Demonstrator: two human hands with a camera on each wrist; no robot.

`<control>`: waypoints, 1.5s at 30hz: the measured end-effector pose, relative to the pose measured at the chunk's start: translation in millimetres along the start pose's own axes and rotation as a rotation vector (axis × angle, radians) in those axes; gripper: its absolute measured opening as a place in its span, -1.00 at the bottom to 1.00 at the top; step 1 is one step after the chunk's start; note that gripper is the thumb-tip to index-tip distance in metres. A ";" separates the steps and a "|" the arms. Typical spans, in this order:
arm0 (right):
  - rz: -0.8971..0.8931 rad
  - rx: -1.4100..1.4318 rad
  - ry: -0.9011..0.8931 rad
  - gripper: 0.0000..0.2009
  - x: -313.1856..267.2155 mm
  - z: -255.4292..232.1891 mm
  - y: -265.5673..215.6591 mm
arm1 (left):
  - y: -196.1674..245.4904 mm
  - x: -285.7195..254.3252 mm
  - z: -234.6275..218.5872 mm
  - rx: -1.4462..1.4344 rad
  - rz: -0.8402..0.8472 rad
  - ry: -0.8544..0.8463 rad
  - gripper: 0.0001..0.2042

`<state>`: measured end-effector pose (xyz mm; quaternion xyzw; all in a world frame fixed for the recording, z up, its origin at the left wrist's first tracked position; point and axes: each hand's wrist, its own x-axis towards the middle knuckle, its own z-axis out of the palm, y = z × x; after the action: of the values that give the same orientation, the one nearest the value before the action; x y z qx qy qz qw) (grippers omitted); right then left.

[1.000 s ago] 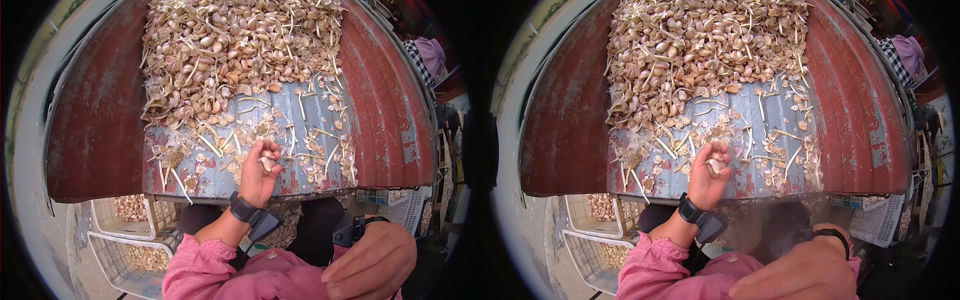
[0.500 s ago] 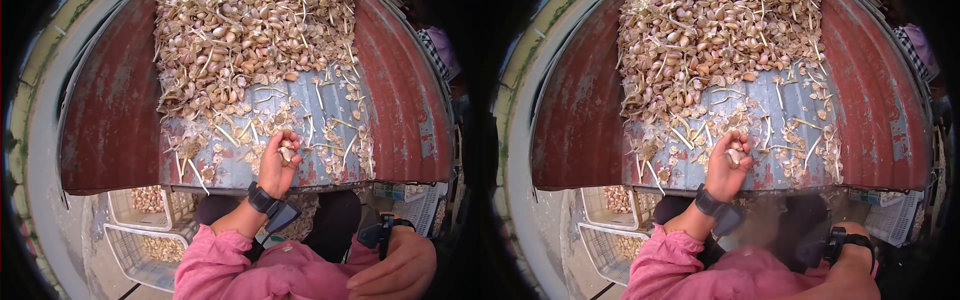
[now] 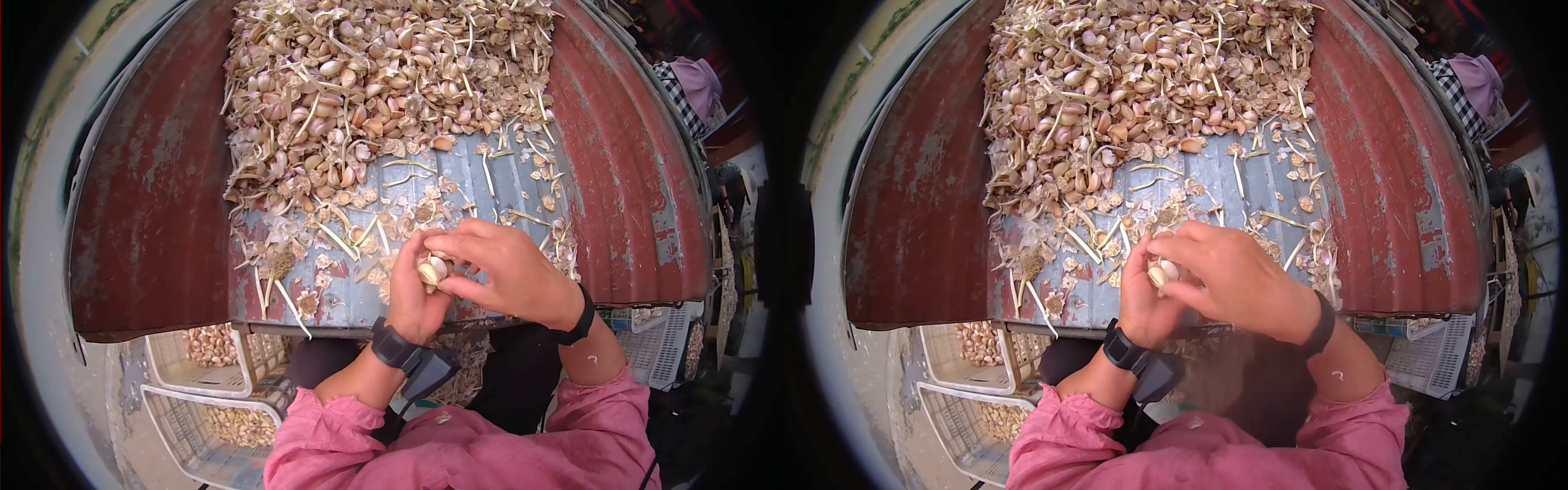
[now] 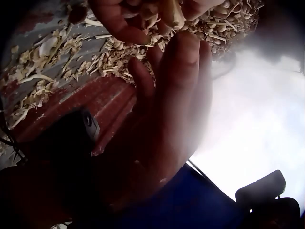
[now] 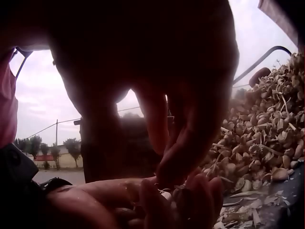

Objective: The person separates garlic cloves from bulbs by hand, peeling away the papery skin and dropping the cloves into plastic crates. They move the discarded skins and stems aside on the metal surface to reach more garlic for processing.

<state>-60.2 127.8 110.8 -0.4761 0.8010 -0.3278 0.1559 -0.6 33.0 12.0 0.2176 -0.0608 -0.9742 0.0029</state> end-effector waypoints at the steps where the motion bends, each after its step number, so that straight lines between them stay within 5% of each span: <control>1: 0.068 -0.034 0.078 -0.76 11.7 -3.7 16.2 | 2.0 0.9 -2.7 -0.010 0.003 -0.005 -0.73; 6: 0.228 -0.366 0.388 -0.78 91.1 4.3 146.4 | 9.0 1.5 -8.0 -0.126 -0.030 0.021 -0.85; 9: 0.174 -0.337 0.304 -0.79 104.6 10.8 170.4 | 7.4 2.8 -9.8 -0.133 -0.033 0.009 -0.85; 11: 0.209 -0.356 0.255 -0.79 96.0 4.6 159.0 | 8.8 2.4 -8.9 -0.128 -0.032 0.018 -0.85; 13: 0.512 0.396 0.166 -0.74 79.5 0.2 139.0 | 12.0 -0.7 -4.0 -0.065 0.028 0.077 -0.86; 17: 0.375 0.760 0.116 -0.68 28.0 -15.9 66.1 | 12.0 -4.3 -0.9 -0.032 0.051 0.081 -0.85; 25: -0.375 0.727 -0.351 -0.75 -36.7 -62.2 -77.2 | 2.1 2.4 -11.1 -0.028 0.008 0.029 -0.84; 26: -0.381 0.744 -0.342 -0.75 -42.7 -59.3 -89.7 | 1.8 0.5 -8.2 -0.015 0.011 0.045 -0.84; 28: -0.278 0.697 0.073 -0.84 -53.2 -50.4 -111.2 | 1.1 -0.9 -8.3 -0.005 0.013 0.055 -0.84; 29: -0.282 0.701 0.074 -0.84 -51.3 -53.6 -105.2 | 2.1 0.4 -7.0 -0.013 0.017 0.044 -0.85; 31: -0.380 0.573 -0.209 -0.68 -43.4 -64.8 -82.6 | 3.1 -1.6 -8.6 -0.014 0.003 0.047 -0.85; 33: -0.172 0.522 0.001 -0.64 -34.6 -58.1 -61.6 | 4.7 2.6 -9.6 -0.051 -0.004 0.006 -0.83; 34: 0.095 0.778 0.076 -0.71 -32.6 -50.7 -51.8 | 4.1 1.8 -7.5 -0.016 0.031 0.052 -0.83; 36: 0.372 1.008 0.012 -0.71 -22.5 -53.0 -31.9 | 5.5 1.7 -4.8 -0.006 0.056 0.065 -0.83; 39: 0.347 1.005 0.031 -0.69 -24.4 -37.0 7.8 | 6.6 1.4 -8.4 0.003 0.051 0.044 -0.83; 45: 0.401 1.078 0.077 -0.69 -28.3 -35.8 14.5 | 4.6 -0.9 -4.7 0.082 0.034 0.003 -0.80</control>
<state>-75.8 170.6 125.5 -0.1560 0.6003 -0.6709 0.4064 2.1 27.9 8.7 0.2181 -0.1041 -0.9703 0.0108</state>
